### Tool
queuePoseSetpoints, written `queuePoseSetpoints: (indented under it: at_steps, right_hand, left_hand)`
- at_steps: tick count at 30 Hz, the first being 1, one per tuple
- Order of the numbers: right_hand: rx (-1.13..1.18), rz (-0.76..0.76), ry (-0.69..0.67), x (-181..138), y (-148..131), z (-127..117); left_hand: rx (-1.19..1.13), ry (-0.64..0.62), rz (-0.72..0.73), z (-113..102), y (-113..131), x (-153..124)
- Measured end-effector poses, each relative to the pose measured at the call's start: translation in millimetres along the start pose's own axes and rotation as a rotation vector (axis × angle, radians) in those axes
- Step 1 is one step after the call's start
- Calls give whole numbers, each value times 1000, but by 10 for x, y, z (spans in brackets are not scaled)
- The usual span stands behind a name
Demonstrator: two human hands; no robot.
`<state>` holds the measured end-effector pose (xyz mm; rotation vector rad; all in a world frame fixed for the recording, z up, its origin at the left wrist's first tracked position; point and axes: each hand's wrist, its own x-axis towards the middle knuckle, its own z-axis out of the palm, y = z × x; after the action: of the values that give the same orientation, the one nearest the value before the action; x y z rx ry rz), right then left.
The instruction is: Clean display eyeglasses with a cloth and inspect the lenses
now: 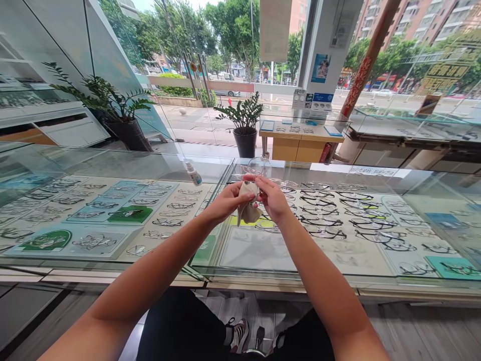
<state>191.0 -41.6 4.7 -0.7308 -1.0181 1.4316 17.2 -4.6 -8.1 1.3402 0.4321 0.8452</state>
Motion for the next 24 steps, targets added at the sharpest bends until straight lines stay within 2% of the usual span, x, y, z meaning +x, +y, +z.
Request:
queuePoseSetpoints:
  at_steps: [17,24]
  right_hand:
    - [51,-13,-27,9,-2,11]
    - [53,-49,4,6,18,15]
  left_hand:
    - [14,46,30,34,12,4]
    - [-11,61,51,60,38,-5]
